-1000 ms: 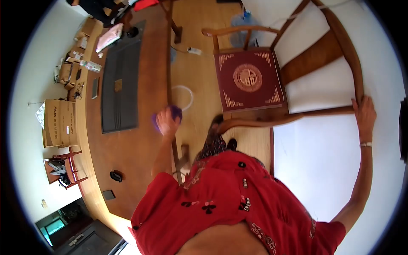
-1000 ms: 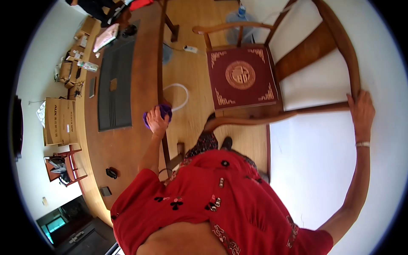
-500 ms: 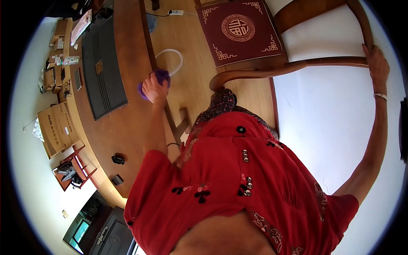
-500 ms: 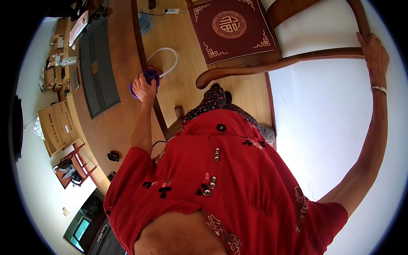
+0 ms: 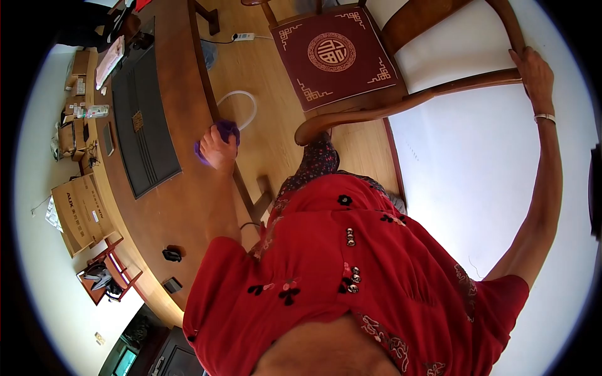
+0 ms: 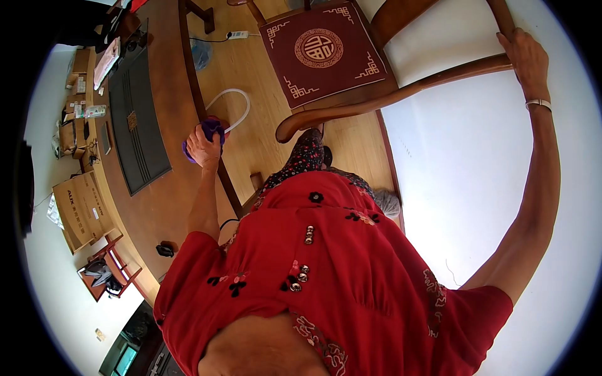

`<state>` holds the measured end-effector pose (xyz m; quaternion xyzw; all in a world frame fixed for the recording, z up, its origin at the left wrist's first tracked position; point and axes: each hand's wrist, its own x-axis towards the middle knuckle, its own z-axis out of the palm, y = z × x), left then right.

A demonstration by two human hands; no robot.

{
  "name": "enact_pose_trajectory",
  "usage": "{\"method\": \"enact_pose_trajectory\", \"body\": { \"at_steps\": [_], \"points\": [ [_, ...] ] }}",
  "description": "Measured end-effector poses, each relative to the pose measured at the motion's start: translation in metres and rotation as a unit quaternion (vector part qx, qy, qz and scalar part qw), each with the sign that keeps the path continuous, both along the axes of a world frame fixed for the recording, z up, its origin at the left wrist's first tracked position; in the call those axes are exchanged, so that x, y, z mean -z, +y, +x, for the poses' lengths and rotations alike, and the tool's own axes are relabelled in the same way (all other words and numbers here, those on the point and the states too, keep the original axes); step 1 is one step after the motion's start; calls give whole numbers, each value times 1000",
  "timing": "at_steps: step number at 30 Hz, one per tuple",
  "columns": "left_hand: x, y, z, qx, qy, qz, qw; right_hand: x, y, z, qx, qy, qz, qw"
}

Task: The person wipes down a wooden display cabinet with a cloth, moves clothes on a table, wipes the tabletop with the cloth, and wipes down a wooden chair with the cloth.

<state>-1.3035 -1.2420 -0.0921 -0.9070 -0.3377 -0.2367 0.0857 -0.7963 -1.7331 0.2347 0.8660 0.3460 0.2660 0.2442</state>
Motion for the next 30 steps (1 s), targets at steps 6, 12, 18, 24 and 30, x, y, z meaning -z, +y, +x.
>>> {"method": "enact_pose_trajectory", "body": {
  "at_steps": [6, 12, 18, 24, 30],
  "points": [
    [-1, 0, 0, -20, 17, -61, 998, 2, 0, 1, 5, 5, 18, 1000],
    [-6, -4, 2, -7, 10, -17, 1000, 3, -3, -1, 8, 17, 39, 999],
    [-8, -5, 6, -5, 14, -14, 1000, -2, 0, -10, 17, 25, 51, 998],
    [-14, -9, 10, -7, 12, -26, 1000, -15, 5, -29, -13, 18, 43, 999],
    [-16, -9, 6, -18, 29, -78, 996, -18, 3, -44, 19, 57, 51, 997]
  ]
}}
